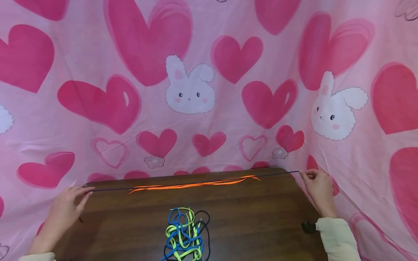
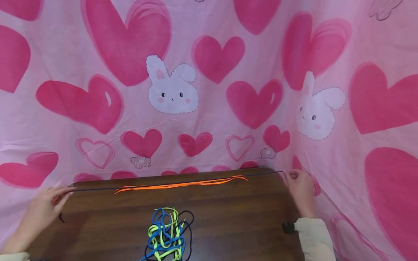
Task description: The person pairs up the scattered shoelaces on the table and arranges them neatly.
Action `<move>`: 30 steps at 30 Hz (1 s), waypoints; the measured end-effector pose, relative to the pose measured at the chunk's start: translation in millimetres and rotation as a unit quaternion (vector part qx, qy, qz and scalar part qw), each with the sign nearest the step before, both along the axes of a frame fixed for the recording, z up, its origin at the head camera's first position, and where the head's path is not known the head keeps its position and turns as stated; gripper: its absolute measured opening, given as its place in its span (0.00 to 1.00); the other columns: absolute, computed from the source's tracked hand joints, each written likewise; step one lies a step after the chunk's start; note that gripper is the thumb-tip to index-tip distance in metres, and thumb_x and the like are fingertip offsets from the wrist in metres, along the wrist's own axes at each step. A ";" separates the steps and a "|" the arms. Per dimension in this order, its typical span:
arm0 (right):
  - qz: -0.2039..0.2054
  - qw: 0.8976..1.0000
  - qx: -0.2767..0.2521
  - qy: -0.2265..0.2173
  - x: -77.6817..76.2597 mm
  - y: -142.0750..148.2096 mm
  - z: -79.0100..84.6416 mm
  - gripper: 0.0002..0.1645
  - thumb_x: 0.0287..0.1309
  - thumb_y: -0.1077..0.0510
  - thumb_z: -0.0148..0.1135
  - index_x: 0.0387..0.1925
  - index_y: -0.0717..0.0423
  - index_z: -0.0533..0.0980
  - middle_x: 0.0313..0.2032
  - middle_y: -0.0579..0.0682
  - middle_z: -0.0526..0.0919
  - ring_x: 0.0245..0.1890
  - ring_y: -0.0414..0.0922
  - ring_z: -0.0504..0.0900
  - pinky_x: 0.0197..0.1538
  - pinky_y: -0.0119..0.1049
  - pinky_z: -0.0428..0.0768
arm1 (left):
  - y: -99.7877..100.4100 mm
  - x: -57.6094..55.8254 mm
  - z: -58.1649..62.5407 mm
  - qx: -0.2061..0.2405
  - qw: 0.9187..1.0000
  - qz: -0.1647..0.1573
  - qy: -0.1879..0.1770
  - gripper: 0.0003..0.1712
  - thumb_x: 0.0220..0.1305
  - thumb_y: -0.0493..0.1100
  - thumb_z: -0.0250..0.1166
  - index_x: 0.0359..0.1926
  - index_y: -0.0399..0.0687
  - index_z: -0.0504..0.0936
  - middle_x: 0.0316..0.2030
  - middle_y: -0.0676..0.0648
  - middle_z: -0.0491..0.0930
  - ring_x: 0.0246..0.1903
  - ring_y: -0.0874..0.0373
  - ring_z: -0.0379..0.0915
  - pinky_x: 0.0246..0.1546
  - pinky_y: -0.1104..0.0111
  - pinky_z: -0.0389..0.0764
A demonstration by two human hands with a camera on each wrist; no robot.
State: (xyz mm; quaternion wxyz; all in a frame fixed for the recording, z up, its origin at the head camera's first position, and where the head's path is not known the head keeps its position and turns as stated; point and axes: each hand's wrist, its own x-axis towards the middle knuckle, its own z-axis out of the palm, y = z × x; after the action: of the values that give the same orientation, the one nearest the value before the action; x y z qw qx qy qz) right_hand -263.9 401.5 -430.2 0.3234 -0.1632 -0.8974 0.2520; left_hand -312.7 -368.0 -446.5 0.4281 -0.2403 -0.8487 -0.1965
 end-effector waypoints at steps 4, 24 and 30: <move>-0.006 1.000 0.003 -0.002 -2.9 3.0 -1.9 0.20 0.66 0.51 0.67 0.42 0.67 0.84 0.35 0.66 0.87 0.34 0.60 0.83 0.32 0.42 0.74 | -8.5 1.1 -4.2 -0.007 1.000 0.022 -0.021 0.03 0.63 0.32 0.69 0.36 0.35 0.88 0.33 0.33 0.86 0.33 0.32 0.77 0.38 0.53 0.70; -0.002 1.000 0.017 -0.017 -15.1 15.3 -7.5 0.18 0.68 0.57 0.63 0.46 0.71 0.81 0.38 0.70 0.85 0.37 0.65 0.82 0.41 0.58 0.81 | -47.6 -1.7 -16.6 0.033 0.994 0.077 -0.069 0.10 0.48 0.23 0.71 0.35 0.31 0.87 0.18 0.41 0.81 0.18 0.69 0.57 0.20 0.66 0.61; 0.006 1.000 0.027 -0.015 -23.2 15.6 -13.6 0.16 0.67 0.59 0.62 0.42 0.72 0.82 0.36 0.70 0.85 0.35 0.65 0.83 0.40 0.59 0.81 | -55.1 -3.5 -23.2 0.041 0.988 0.105 -0.105 0.04 0.50 0.32 0.77 0.28 0.37 0.89 0.21 0.38 0.85 0.15 0.67 0.64 0.18 0.70 0.61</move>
State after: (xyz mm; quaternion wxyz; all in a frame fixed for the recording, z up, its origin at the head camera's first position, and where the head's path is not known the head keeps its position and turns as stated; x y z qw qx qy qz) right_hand -287.1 417.1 -443.7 0.3125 -0.1526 -0.9096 0.2275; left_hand -316.1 -423.0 -469.7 0.3646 -0.1101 -0.9007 -0.2088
